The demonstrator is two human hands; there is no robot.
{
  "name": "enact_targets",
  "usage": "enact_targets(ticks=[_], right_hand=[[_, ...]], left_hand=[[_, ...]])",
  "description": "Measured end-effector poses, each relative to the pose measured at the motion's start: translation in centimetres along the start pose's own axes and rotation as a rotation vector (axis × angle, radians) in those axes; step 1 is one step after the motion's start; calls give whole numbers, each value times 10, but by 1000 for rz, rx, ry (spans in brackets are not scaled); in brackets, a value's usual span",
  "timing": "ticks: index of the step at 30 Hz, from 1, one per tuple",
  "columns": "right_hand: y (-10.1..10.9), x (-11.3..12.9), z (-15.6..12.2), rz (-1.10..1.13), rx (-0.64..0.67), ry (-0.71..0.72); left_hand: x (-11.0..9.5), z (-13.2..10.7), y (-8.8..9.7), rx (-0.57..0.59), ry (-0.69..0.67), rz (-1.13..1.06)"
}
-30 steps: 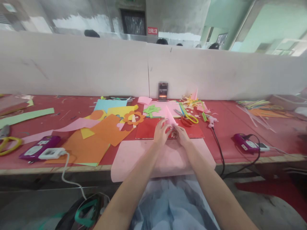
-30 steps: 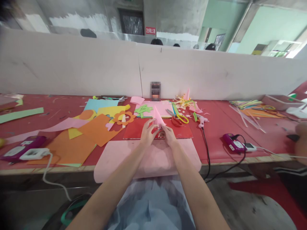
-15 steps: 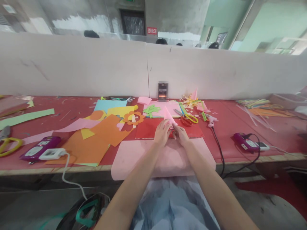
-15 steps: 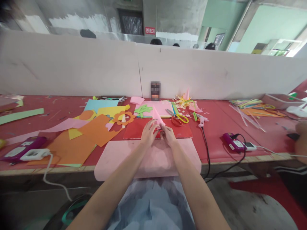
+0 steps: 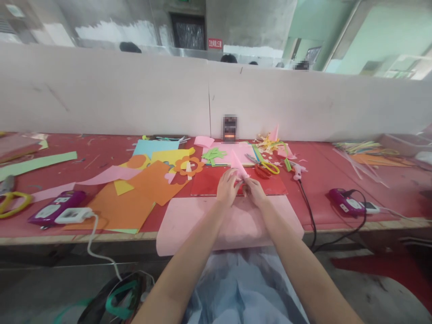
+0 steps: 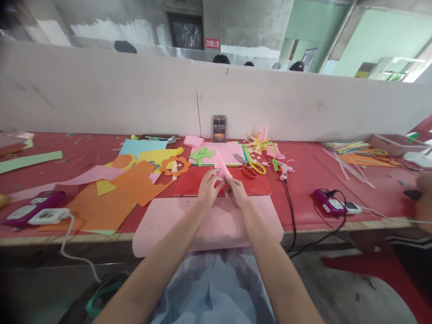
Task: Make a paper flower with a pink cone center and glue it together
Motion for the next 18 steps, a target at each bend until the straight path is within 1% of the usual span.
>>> enact_targets(ticks=[4,8,13,16,18], right_hand=[[1,-1,1,-1,-4,-15],[1,-3,2,62,-37,-48],[0,0,2,114,-43,-56],[0,3,3,176,-88,-44],[1,5,4,216,-134,-26]], left_hand=[[0,-1,0,-3,-44,14],[0,0,2,-21,-18,45],[-1,1,4,-53,-12,46],[-4,2,6,-100,40,6],[-4,2,7,-129,137,-66]])
Point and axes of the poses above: each hand's wrist, its own z-axis towards the middle knuckle, its own y-axis out of the back of the hand, x = y × z, the point moved 2 cm from there along z, towards the middle knuckle, and after that the axes turned 14 degrees about -x, right-handed, at the moved point
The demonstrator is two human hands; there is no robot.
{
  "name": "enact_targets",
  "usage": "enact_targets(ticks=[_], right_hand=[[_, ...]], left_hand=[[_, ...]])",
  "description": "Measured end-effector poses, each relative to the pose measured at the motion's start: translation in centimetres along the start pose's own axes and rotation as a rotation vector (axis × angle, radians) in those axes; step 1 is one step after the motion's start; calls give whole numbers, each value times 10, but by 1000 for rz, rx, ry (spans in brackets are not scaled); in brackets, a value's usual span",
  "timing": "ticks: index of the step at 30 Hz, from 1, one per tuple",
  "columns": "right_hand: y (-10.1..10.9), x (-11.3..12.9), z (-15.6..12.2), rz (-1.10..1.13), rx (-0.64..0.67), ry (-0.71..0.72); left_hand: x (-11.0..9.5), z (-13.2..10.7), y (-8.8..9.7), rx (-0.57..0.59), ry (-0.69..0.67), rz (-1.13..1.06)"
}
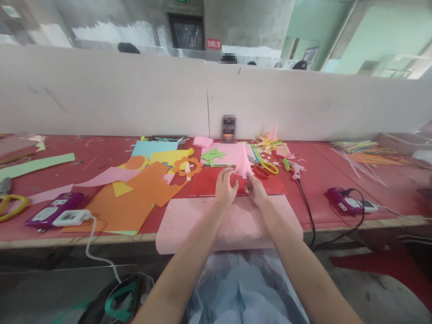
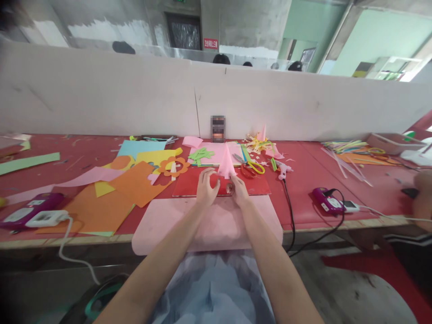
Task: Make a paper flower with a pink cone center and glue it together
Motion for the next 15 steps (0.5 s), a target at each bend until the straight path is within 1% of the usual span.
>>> enact_targets(ticks=[2,4,6,8,10,15], right_hand=[[1,1,1,21,-21,15],[0,2,1,25,0,18],[-1,1,0,21,53,8],[-1,-1,0,11,92,-4],[-2,-2,-1,-6,97,-14],[-2,-3,-1,-25,104,-31]], left_hand=[[4,-1,-2,33,188,-100],[11,-3,-6,147,451,-235],[17,-5,-12,254,705,-393],[22,-6,-15,275,878,-528],[24,-5,-16,258,960,-610],[28,-5,-17,227,1062,-693]])
Point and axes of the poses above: each hand's wrist, its own z-axis towards the middle knuckle, its own y-axis out of the back of the hand, x = y × z, the point moved 2 cm from there along z, towards the middle knuckle, and after that the axes turned 14 degrees about -x, right-handed, at the moved point
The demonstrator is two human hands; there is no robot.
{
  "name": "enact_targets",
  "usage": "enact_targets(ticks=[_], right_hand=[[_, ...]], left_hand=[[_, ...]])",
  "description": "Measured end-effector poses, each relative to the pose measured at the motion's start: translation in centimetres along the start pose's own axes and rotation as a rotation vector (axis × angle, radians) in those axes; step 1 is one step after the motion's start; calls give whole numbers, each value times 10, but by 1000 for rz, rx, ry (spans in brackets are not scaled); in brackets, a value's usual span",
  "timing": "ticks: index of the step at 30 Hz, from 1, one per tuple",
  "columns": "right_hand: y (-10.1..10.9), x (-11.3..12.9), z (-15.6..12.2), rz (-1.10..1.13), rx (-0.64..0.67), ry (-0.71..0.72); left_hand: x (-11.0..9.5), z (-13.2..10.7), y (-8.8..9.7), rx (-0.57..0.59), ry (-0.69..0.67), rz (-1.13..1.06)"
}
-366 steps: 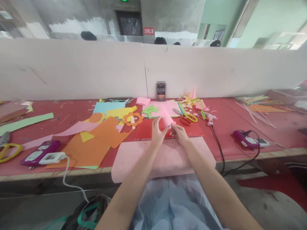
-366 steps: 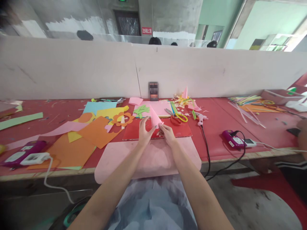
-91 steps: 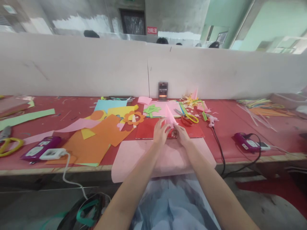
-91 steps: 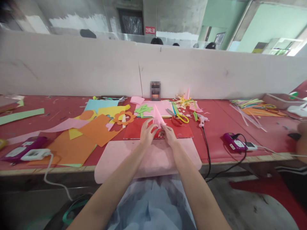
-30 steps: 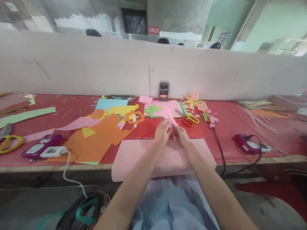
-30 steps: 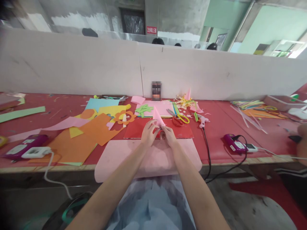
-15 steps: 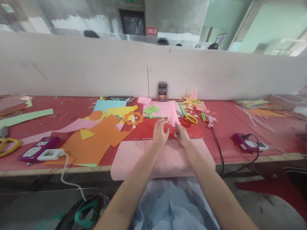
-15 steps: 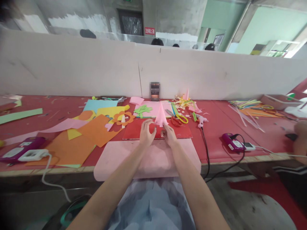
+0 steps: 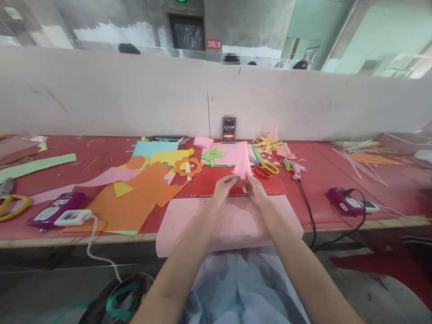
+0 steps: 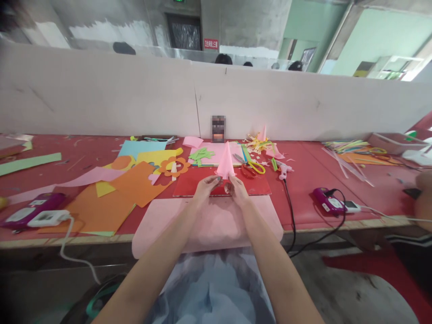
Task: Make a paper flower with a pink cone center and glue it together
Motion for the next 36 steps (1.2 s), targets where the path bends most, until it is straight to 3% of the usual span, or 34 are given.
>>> enact_targets(ticks=[8,21,36], right_hand=[[-3,-1,-3,-27,34,-7],[-1,-1,-3,-23,45,-12],[-3,0,-1,-73,-97,55]], left_hand=[[5,0,1,-3,134,-102],[2,-2,-1,-51,92,-114],[-1,-3,-2,-13,69,-37]])
Point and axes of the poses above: each hand's wrist, its own z-axis towards the middle knuckle, its own y-axis out of the back of the hand, x = y × z, the point moved 2 cm from there along z, towards the middle knuckle, and after that the axes turned 14 degrees about -x, right-handed, at the moved point
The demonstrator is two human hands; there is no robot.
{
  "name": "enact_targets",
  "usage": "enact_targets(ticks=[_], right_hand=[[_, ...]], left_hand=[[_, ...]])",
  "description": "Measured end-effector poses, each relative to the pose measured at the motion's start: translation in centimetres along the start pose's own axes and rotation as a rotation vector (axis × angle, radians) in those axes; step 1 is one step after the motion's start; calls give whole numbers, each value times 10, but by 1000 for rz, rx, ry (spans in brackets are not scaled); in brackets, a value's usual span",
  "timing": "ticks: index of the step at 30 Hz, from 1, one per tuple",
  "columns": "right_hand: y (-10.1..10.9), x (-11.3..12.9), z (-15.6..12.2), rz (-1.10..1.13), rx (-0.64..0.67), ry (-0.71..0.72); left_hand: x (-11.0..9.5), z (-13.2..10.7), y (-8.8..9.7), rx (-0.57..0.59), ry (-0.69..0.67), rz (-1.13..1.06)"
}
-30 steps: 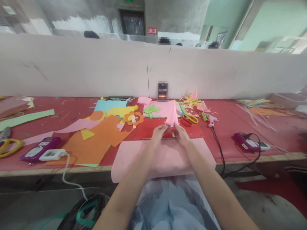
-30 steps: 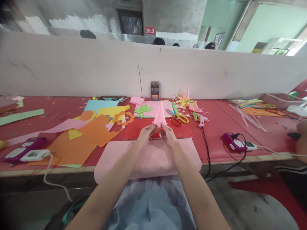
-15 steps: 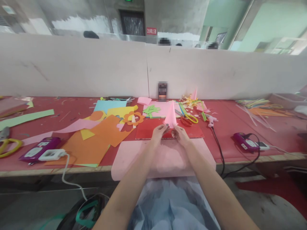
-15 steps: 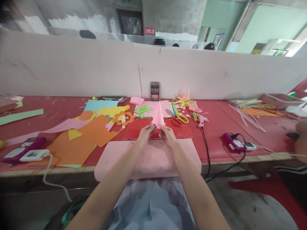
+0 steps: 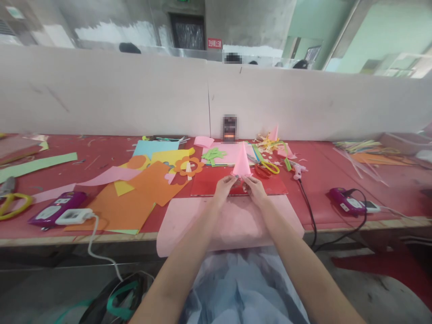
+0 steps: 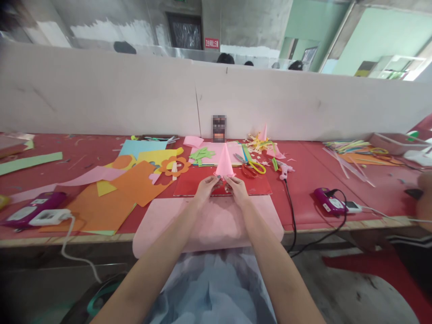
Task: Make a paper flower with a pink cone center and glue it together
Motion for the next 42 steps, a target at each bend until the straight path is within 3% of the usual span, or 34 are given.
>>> enact_targets(ticks=[7,25,42], right_hand=[[2,0,2,57,-1,-19],[2,-4,2,-49,39,9],[0,-1,-2,15,90,-9]], left_hand=[[1,1,0,35,-89,80],[-1,1,3,-68,-40,54],[1,3,5,-54,-75,82]])
Point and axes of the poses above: each hand's wrist, its own z-axis towards the middle knuckle, its own y-axis out of the back of the hand, x = y × z, the point moved 2 cm from there along z, towards the middle knuckle, and after that the axes turned 14 degrees about -x, right-handed, at the moved point
